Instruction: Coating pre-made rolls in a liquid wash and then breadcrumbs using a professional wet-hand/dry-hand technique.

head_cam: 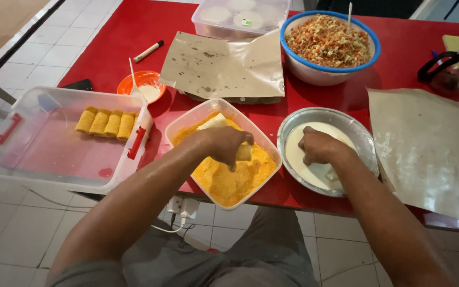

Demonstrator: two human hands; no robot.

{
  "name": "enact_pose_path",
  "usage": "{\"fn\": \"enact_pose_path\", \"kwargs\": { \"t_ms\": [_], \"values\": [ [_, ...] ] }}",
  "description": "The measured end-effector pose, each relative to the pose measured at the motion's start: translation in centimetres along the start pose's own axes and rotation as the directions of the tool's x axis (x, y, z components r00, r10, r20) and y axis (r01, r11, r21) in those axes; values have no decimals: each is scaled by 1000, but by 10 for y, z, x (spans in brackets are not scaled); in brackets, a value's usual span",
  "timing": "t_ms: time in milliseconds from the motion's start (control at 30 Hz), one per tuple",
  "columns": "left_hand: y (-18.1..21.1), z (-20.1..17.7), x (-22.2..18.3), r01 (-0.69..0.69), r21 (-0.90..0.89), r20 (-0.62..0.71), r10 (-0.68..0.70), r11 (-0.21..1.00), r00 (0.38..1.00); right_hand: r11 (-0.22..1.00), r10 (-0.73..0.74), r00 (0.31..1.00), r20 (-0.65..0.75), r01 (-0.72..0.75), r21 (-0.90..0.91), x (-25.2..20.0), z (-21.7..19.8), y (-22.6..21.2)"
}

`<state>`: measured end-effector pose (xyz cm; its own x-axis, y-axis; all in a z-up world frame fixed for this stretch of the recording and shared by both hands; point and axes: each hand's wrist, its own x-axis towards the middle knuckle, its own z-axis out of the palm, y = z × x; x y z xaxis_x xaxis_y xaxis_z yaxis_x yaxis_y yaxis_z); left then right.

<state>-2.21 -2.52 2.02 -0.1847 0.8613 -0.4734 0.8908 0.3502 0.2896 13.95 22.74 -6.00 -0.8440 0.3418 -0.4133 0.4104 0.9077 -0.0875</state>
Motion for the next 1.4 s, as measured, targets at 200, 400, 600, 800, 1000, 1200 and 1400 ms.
{"fn": "enact_pose_path", "kwargs": {
  "t_ms": [200, 400, 600, 800, 1000, 1200, 1400],
  "values": [
    [14, -20, -23, -93, -81, 8, 94, 992, 996, 1000, -17, 1000, -15, 17, -7, 7, 4, 4],
    [4, 0, 6, -62, 14, 21, 62, 998, 998, 1000, -5, 1000, -22, 5, -5, 0, 1, 0],
    [-7, 23, 33, -80, 76, 61, 75, 994, 995, 1000, 4, 1000, -9, -4, -14, -20, -14, -16],
    [11, 11, 6, -46, 149, 74, 35, 988, 997, 1000, -4, 1000, -12, 4, -1, -3, -1, -1],
    [10, 2, -2, -36, 109, 42, 32, 993, 999, 1000, -10, 1000, -25, 10, -16, -4, -4, -5],
    [-68, -30, -1, -90, -120, -49, 85, 989, 995, 996, -65, 998, -14, 64, -70, 17, 8, 11],
    [-186, -59, -108, 92, -692, -243, -351, 716, 904, 997, -41, 999, -10, 41, -59, 9, 3, 5]
  ]
}}
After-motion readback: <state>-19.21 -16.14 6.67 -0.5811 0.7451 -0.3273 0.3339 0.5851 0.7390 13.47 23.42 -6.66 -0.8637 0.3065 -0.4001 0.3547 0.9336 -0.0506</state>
